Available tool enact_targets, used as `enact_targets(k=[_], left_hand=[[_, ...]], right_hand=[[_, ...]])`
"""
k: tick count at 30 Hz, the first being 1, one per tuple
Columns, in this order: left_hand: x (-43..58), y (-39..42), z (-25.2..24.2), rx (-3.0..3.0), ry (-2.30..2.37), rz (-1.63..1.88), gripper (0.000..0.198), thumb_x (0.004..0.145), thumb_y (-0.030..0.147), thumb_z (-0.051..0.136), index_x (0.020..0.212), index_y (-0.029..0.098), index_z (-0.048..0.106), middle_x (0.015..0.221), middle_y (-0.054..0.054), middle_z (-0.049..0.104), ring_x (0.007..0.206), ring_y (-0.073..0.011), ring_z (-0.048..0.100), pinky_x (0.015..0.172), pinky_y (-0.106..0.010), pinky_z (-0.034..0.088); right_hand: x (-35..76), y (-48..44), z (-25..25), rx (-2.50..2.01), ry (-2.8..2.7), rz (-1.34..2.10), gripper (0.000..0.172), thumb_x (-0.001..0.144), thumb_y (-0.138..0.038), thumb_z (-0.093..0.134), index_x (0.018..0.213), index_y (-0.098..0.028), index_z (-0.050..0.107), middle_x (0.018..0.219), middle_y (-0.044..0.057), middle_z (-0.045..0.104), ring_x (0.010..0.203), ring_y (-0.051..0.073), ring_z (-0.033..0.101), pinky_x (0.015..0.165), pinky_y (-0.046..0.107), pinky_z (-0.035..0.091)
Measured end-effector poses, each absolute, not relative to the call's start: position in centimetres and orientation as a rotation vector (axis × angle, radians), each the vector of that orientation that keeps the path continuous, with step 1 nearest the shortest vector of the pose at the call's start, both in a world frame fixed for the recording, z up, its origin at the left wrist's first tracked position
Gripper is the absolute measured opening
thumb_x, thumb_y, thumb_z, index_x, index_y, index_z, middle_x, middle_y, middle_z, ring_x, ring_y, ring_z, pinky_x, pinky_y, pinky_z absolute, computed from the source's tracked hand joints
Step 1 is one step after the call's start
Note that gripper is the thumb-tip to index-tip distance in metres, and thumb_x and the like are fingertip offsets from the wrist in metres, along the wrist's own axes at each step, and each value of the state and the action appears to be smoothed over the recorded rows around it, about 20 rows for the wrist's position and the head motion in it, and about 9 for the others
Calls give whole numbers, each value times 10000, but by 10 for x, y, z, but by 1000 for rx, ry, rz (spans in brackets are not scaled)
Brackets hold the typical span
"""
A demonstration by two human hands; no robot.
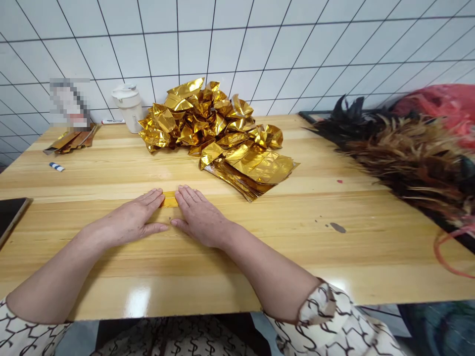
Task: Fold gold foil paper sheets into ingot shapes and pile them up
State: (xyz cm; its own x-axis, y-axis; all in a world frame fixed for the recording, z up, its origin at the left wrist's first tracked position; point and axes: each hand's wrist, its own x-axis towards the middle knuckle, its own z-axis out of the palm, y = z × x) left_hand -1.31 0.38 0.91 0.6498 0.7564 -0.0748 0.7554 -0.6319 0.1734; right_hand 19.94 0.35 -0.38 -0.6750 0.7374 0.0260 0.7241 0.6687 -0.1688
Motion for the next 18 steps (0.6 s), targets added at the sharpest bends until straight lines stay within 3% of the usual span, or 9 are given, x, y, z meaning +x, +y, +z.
enact_targets(k=[5, 9, 18], left_hand=[[-16, 5, 15, 2665, 1302, 25, 586, 899, 516, 440, 1273, 69, 497, 1401, -198, 459, 1310, -263, 431, 1052, -371, 379], [-20, 7, 15, 2673, 1354, 74, 441, 904, 433, 471, 1186, 108, 568, 1330, -164, 549, 1230, -250, 522, 1009, -367, 427], [-17, 12, 19, 2672, 1348, 174, 121, 852, 257, 564, 880, 176, 650, 958, -82, 689, 940, -229, 644, 851, -342, 514]], right_hand=[[204, 4, -2, -1260, -2779, 209, 641, 944, -455, 327, 1398, -4, 357, 1480, 253, 314, 1393, 317, 242, 1083, 499, 328], [206, 5, -3, -1243, -2746, 191, 620, 940, -471, 326, 1400, -59, 378, 1471, 224, 354, 1386, 303, 270, 1069, 494, 351], [211, 8, 0, -1248, -2687, 29, 489, 915, -396, 420, 1292, -94, 502, 1343, 216, 515, 1282, 320, 436, 1020, 524, 391]])
